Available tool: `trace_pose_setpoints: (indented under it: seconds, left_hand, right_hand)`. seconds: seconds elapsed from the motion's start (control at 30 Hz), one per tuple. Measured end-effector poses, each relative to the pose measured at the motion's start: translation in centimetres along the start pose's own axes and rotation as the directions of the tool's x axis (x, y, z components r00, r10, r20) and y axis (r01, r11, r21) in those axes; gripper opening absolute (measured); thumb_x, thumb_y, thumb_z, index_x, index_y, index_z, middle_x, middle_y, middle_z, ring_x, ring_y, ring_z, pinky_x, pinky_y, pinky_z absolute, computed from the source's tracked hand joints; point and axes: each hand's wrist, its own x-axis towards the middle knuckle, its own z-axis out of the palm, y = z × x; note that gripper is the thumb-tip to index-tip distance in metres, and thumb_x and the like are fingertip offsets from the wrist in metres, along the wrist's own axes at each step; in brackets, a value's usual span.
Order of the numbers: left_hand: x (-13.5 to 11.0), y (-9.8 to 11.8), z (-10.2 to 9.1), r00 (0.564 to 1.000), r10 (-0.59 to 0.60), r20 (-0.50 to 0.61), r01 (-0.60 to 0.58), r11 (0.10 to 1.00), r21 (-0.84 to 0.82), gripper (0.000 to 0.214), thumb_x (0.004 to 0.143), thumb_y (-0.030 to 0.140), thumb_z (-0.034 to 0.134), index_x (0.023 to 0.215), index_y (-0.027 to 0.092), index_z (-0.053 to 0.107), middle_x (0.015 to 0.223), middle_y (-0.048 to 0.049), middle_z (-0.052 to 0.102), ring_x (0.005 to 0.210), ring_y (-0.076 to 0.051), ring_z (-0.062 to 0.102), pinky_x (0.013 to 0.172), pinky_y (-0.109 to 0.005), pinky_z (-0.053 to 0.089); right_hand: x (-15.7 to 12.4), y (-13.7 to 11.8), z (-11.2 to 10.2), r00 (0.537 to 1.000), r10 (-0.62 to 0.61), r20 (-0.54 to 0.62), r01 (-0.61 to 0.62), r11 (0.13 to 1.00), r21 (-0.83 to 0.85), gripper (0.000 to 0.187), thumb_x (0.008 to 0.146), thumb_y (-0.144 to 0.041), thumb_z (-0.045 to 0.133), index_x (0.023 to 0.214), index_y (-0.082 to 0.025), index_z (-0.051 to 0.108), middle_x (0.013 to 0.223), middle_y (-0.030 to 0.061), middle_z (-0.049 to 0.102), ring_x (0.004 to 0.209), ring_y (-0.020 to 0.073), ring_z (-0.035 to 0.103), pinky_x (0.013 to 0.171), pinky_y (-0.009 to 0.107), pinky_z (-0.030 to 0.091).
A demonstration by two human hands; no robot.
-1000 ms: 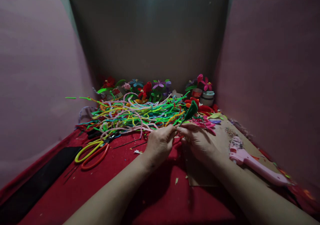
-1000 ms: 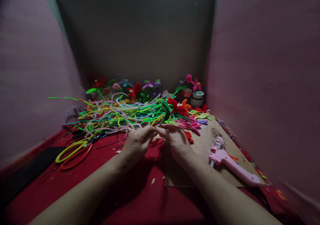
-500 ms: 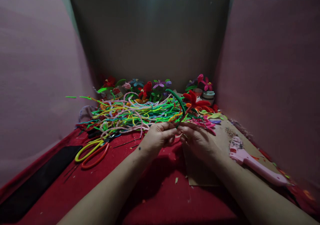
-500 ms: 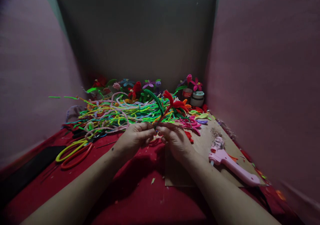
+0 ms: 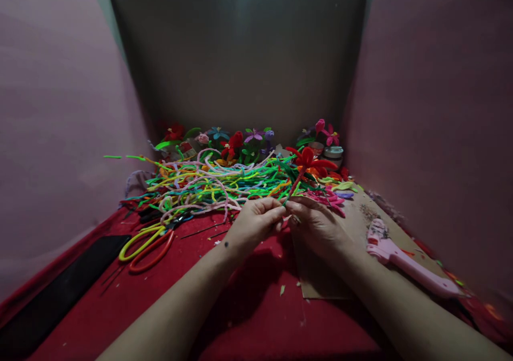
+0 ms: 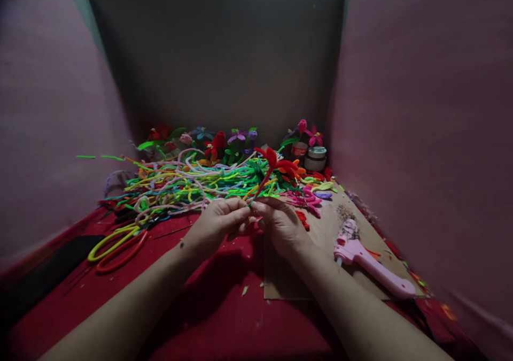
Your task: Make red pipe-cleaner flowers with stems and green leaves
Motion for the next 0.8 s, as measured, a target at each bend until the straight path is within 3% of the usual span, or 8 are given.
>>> trace_pose_setpoints:
  seconds: [0.1,0.2,0.27,0.33,0.43,0.53,0.63,0.8]
  left_hand:
    - [-0.1,-0.6,0.4,0.966,0.209,-0.153,-0.15,0.932,0.33,0.014,0.077,0.028,0.055,0.074,0.015,0.055,0.06,0.0023,0.053,0.052,-0.008,0.044,0.051,-0.02,0.033]
    - [-0.3,-1.6,0.5,0.891,0.428,-0.15,-0.225,0.705,0.672,0.012,0.082,0.025,0.049,0.079,0.016,0.057,0.065,0.0003,0.055,0.057,-0.01,0.047,0.057,-0.023,0.034]
    - [-0.4,-2.0,0.5,0.867,0.486,-0.107,-0.241,0.598,0.764,0.016,0.085,0.022,0.043,0.08,0.017,0.058,0.066,-0.0007,0.056,0.059,-0.011,0.048,0.059,-0.024,0.033]
    - [-0.4,-2.2,0.4,0.866,0.49,-0.101,-0.245,0.593,0.767,0.018,0.085,0.022,0.041,0.079,0.017,0.058,0.065,-0.0005,0.055,0.059,-0.011,0.048,0.059,-0.024,0.033]
    - [-0.2,-1.7,0.5,0.906,0.39,-0.163,-0.222,0.767,0.602,0.017,0.084,0.024,0.045,0.075,0.017,0.057,0.06,0.0018,0.05,0.055,-0.009,0.043,0.056,-0.022,0.032]
    - [0.0,-0.9,0.4,0.97,0.181,-0.164,-0.143,0.965,0.221,0.016,0.079,0.027,0.05,0.068,0.016,0.054,0.052,0.0049,0.042,0.047,-0.007,0.037,0.048,-0.02,0.029]
    - [0.2,-0.2,0.2,0.996,0.016,-0.085,-0.02,0.999,-0.046,0.018,0.074,0.029,0.056,0.064,0.015,0.052,0.047,0.0066,0.041,0.039,-0.004,0.031,0.042,-0.018,0.023]
    - [0.1,-0.5,0.0,0.998,-0.065,-0.018,0.06,0.977,-0.206,0.02,0.072,0.031,0.061,0.065,0.014,0.052,0.046,0.0058,0.044,0.038,-0.003,0.032,0.04,-0.018,0.019]
  right_hand:
    - [-0.1,-0.1,0.2,0.998,-0.032,-0.051,0.029,0.998,-0.064,0.006,0.068,-0.024,0.065,0.065,-0.019,0.062,0.059,-0.0033,0.054,0.054,0.0104,0.043,0.053,0.025,0.034]
    - [-0.3,-0.2,0.5,0.997,-0.068,-0.034,0.062,0.987,-0.146,0.013,0.07,-0.029,0.062,0.065,-0.017,0.061,0.062,-0.0021,0.054,0.056,0.0109,0.043,0.053,0.025,0.034]
    - [-0.4,-0.3,0.7,0.997,-0.076,-0.029,0.068,0.977,-0.203,0.017,0.071,-0.034,0.06,0.067,-0.017,0.062,0.062,-0.0011,0.055,0.057,0.0118,0.044,0.054,0.026,0.034]
    - [-0.5,-0.5,0.9,0.996,-0.075,-0.038,0.061,0.961,-0.271,0.019,0.071,-0.036,0.059,0.068,-0.018,0.063,0.06,-0.0011,0.055,0.056,0.0124,0.044,0.054,0.027,0.034]
    - [-0.7,-1.2,1.2,0.993,-0.103,-0.052,0.077,0.929,-0.362,0.016,0.069,-0.033,0.06,0.062,-0.019,0.063,0.06,-0.001,0.055,0.058,0.0134,0.046,0.058,0.028,0.036]
    - [-0.9,-1.6,1.5,0.997,-0.058,-0.057,0.039,0.953,-0.299,0.011,0.066,-0.03,0.062,0.061,-0.021,0.064,0.064,0.0005,0.057,0.062,0.0143,0.047,0.059,0.027,0.038]
    - [-0.6,-0.9,1.2,1.0,0.003,-0.023,-0.007,0.988,-0.152,0.012,0.068,-0.031,0.061,0.065,-0.02,0.064,0.061,-0.0001,0.057,0.057,0.0133,0.047,0.056,0.027,0.039]
    - [0.0,0.7,0.0,0.998,0.05,-0.03,-0.051,0.998,-0.022,0.012,0.066,-0.028,0.067,0.074,-0.02,0.064,0.067,-0.0007,0.061,0.056,0.0116,0.048,0.055,0.026,0.037]
